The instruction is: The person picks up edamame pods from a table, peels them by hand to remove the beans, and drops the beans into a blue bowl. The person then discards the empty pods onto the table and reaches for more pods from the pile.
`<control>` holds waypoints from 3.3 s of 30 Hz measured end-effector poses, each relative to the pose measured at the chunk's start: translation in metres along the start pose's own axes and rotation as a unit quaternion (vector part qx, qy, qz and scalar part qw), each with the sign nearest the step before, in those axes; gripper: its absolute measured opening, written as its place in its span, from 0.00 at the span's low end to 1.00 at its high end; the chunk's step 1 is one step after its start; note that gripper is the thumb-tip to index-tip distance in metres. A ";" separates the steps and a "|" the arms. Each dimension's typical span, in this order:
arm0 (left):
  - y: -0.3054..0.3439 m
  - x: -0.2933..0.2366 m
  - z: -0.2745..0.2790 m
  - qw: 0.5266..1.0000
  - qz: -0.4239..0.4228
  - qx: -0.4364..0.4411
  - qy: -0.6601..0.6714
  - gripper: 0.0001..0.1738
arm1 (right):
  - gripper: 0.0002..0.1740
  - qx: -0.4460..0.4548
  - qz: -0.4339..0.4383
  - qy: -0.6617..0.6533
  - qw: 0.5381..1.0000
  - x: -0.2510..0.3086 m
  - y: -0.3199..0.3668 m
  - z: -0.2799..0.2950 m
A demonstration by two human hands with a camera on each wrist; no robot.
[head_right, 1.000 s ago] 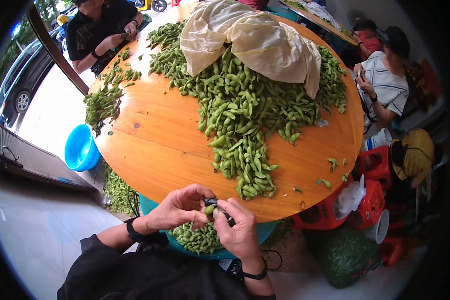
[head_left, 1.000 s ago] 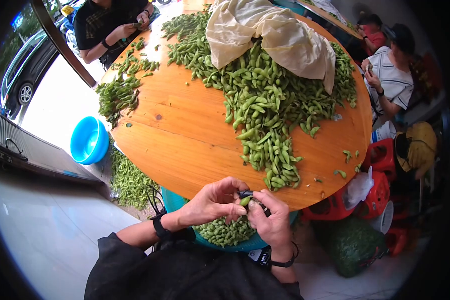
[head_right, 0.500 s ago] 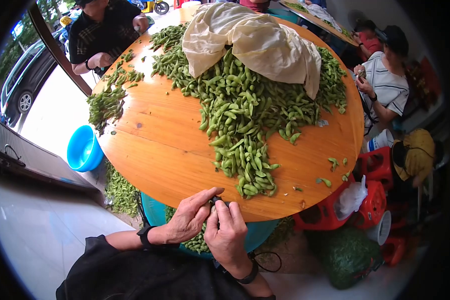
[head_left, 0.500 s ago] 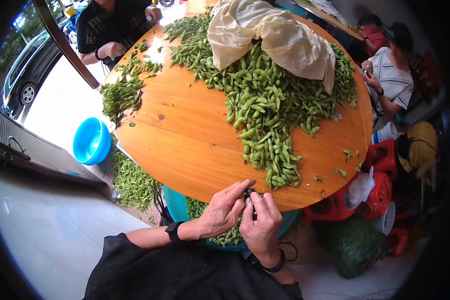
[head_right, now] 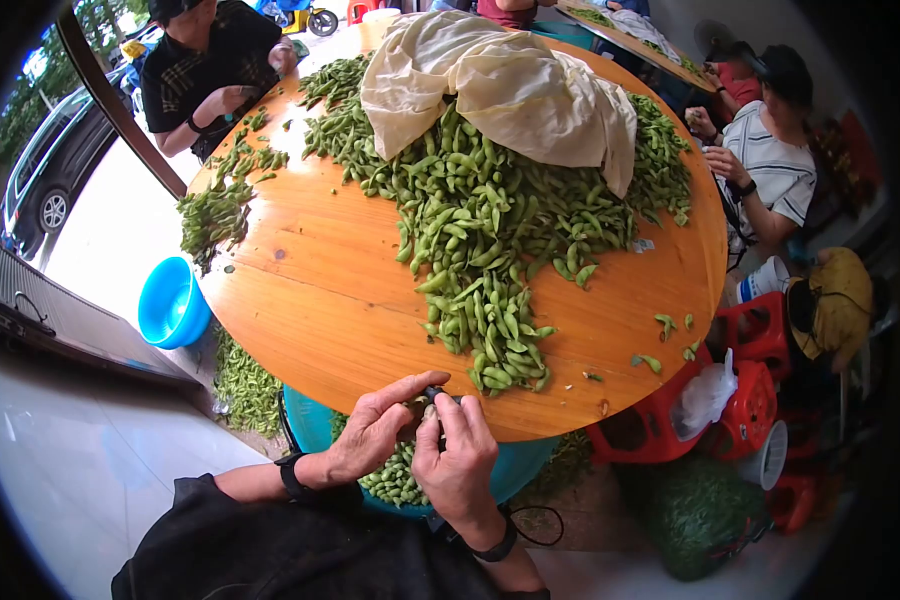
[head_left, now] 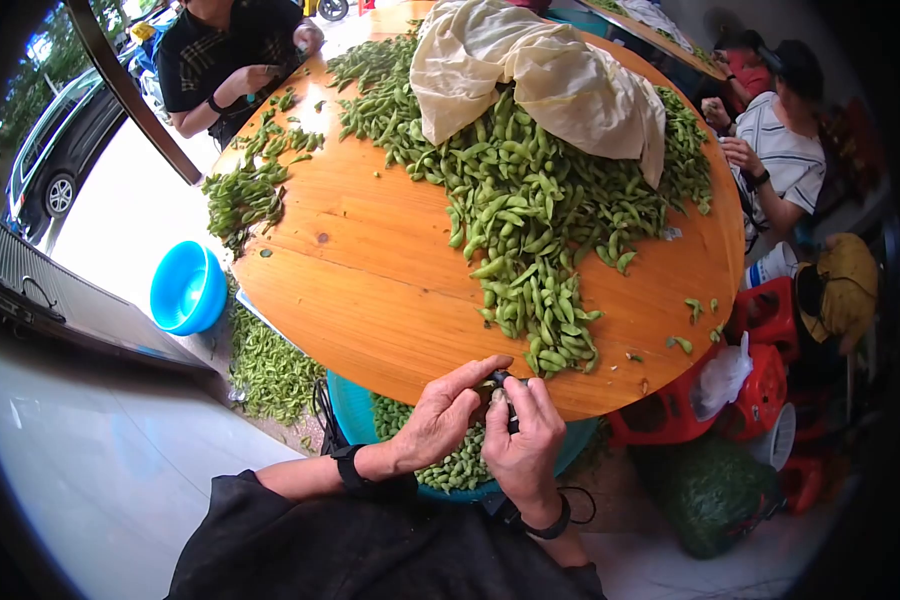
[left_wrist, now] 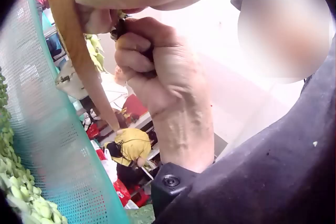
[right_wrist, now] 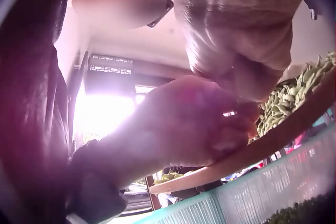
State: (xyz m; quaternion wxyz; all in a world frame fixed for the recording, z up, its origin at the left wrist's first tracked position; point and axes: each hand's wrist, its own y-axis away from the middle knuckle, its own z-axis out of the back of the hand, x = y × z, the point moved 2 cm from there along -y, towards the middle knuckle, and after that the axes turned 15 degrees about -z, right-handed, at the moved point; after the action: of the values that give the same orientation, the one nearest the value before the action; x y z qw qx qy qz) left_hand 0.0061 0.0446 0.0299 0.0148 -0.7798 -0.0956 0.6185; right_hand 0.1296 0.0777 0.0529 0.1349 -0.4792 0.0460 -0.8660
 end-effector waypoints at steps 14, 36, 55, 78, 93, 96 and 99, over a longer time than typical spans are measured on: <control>-0.084 -0.026 0.053 0.825 -0.233 0.219 -0.467 0.15 | 0.13 0.094 -0.134 0.222 0.961 -0.060 0.006 0.158; -0.061 -0.040 0.050 0.980 0.058 0.165 -0.093 0.04 | 0.12 0.122 -0.153 -0.185 0.963 -0.016 -0.020 0.011; -0.009 0.001 0.024 0.996 0.048 0.007 0.079 0.06 | 0.10 0.180 -0.226 -0.330 0.899 -0.012 -0.011 -0.002; 0.009 0.005 -0.014 0.996 0.076 0.004 0.043 0.09 | 0.10 0.206 -0.160 -0.272 0.926 -0.038 0.004 0.027; 0.020 0.001 -0.001 0.966 0.193 0.071 0.159 0.10 | 0.09 0.163 -0.114 -0.163 0.966 -0.037 0.009 0.032; 0.019 -0.001 -0.002 0.968 0.189 0.091 0.139 0.09 | 0.11 0.148 -0.067 -0.129 0.978 -0.037 0.009 0.035; 0.008 -0.008 0.004 0.959 -0.061 0.202 -0.189 0.11 | 0.11 0.136 -0.048 -0.111 0.983 -0.040 0.013 0.033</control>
State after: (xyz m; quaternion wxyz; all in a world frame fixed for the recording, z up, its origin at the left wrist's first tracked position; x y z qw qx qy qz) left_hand 0.0014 0.0349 0.0351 0.1914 -0.6219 -0.0170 0.7592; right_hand 0.1795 0.0781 0.0352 0.1616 -0.5514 -0.1102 -0.8110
